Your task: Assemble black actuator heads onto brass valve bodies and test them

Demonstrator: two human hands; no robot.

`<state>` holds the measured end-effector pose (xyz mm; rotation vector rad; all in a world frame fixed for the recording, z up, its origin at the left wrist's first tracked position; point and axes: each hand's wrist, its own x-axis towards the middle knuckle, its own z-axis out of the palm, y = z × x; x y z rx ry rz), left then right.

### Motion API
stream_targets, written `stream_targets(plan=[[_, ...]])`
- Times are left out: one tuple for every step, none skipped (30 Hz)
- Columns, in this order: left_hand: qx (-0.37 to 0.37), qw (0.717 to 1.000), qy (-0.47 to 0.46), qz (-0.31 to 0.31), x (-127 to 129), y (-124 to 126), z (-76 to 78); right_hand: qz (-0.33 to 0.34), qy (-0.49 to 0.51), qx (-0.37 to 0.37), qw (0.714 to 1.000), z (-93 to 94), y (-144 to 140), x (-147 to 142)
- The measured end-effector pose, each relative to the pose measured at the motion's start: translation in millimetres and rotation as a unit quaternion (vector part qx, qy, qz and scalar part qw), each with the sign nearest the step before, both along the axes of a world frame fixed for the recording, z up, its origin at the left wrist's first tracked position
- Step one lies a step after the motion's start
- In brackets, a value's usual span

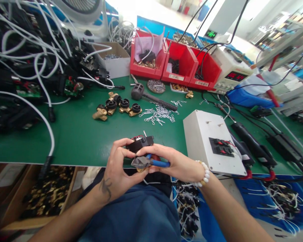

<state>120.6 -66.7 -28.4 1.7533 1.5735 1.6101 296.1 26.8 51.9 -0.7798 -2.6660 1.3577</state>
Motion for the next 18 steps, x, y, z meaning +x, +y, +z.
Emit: stream_targets(plan=[[-0.006, 1.0, 0.0, -0.003, 0, 0, 0.7, -0.013, -0.007, 0.022, 1.0, 6.2, -3, 3], [-0.011, 1.0, -0.003, -0.005, -1, 1, 1.4, -0.038, -0.011, 0.056, 0.998, 12.7, -6, 6], [-0.016, 1.0, -0.007, -0.005, -1, 1, 2.2, -0.082, -0.01, 0.109, 0.991, 18.8, -11, 10], [-0.021, 1.0, -0.012, -0.004, 0, 2, 2.8, -0.144, -0.003, 0.174, 0.974, 24.0, -15, 14], [-0.024, 1.0, -0.016, -0.003, 0, 2, 3.2, -0.216, 0.004, 0.243, 0.946, 27.6, -19, 18], [-0.026, 0.999, -0.02, -0.002, 0, 2, 3.4, -0.275, 0.006, 0.305, 0.911, 29.5, -23, 21], [-0.027, 0.999, -0.022, 0.0, 1, 2, 3.3, -0.302, -0.002, 0.354, 0.885, 29.7, -25, 23], [-0.026, 0.999, -0.022, 0.0, 1, 2, 3.1, -0.291, -0.025, 0.387, 0.874, 28.7, -28, 23], [-0.025, 0.999, -0.021, 0.001, 1, 1, 2.7, -0.251, -0.054, 0.404, 0.878, 27.1, -29, 23], [-0.024, 1.0, -0.02, 0.001, 2, 1, 2.3, -0.196, -0.084, 0.407, 0.888, 25.8, -30, 22], [-0.023, 1.0, -0.019, 0.002, 2, 1, 2.0, -0.152, -0.104, 0.403, 0.896, 25.2, -30, 21], [-0.023, 1.0, -0.02, 0.001, 2, 1, 1.8, -0.136, -0.111, 0.401, 0.899, 25.6, -31, 19], [-0.024, 0.999, -0.022, 0.0, 2, 1, 1.7, -0.153, -0.104, 0.403, 0.896, 26.9, -32, 18], [-0.024, 0.999, -0.024, -0.001, 1, 1, 1.7, -0.194, -0.084, 0.412, 0.886, 28.6, -34, 17], [-0.026, 0.999, -0.027, -0.001, 1, 1, 1.8, -0.24, -0.057, 0.427, 0.87, 29.9, -36, 17], [-0.027, 0.999, -0.03, -0.001, 1, 1, 1.9, -0.28, -0.033, 0.445, 0.85, 30.4, -38, 16], [-0.027, 0.999, -0.031, -0.001, 1, 1, 1.9, -0.303, -0.016, 0.459, 0.835, 29.6, -40, 16], [-0.027, 0.999, -0.031, 0.0, 1, 1, 1.8, -0.298, -0.014, 0.468, 0.832, 27.6, -41, 16]])
